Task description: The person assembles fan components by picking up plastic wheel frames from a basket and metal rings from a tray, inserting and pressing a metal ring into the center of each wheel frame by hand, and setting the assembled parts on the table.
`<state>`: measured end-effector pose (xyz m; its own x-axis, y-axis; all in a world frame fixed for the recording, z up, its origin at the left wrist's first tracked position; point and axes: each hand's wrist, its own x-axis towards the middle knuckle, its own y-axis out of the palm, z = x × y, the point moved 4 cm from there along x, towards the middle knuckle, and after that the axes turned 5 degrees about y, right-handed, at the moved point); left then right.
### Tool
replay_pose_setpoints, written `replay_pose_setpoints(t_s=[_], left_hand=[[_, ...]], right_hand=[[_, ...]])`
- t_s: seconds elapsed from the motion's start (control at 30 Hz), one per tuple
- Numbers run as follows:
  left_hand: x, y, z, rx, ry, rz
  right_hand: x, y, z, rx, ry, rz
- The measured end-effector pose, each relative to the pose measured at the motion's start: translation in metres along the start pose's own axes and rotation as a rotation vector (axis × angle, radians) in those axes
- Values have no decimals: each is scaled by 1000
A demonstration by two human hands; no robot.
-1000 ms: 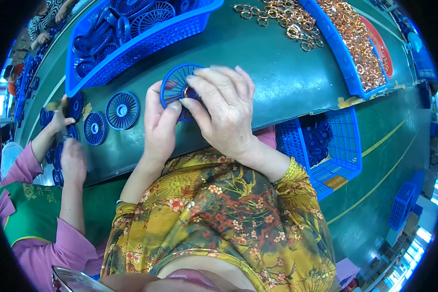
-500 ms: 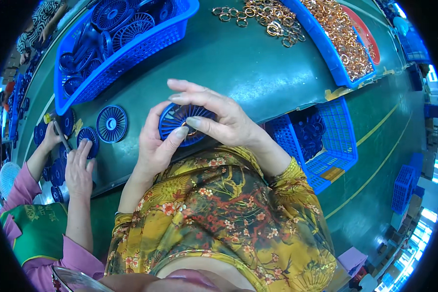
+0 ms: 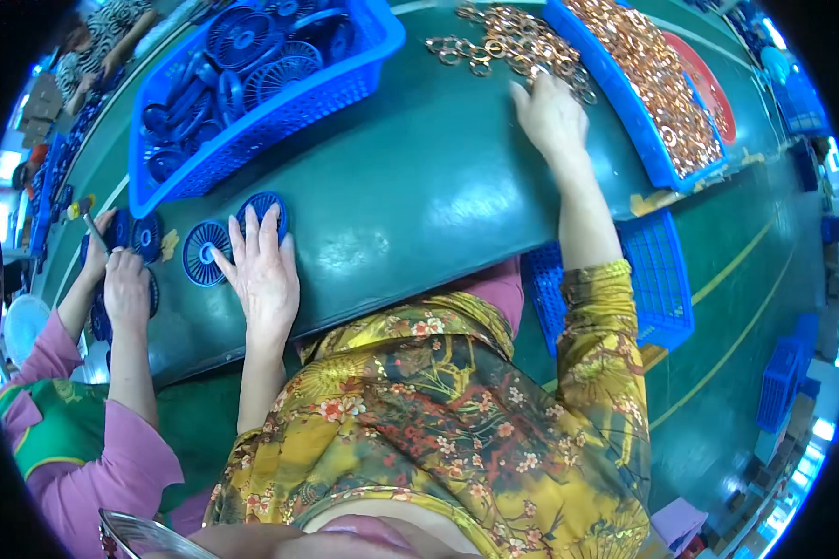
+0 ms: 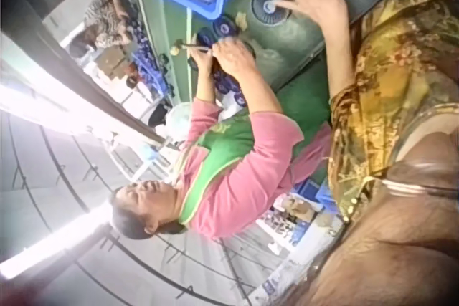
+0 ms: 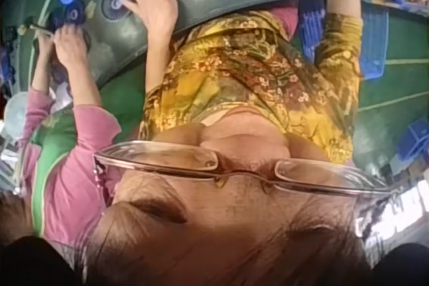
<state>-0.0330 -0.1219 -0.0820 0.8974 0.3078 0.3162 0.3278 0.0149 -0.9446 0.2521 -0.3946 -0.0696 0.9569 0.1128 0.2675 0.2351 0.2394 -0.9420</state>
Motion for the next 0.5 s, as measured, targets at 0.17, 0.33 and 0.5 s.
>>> replay_pose_setpoints(t_s=[0.17, 0.33, 0.5], left_hand=[[13, -24, 5, -121, 43, -162], [80, -68, -16, -287, 336, -601], [183, -54, 24, 46, -185, -19]], right_hand=[[-10, 4, -5, -27, -23, -36], [-13, 8, -9, 12, -11, -19], [-17, 3, -4, 70, -40, -47]])
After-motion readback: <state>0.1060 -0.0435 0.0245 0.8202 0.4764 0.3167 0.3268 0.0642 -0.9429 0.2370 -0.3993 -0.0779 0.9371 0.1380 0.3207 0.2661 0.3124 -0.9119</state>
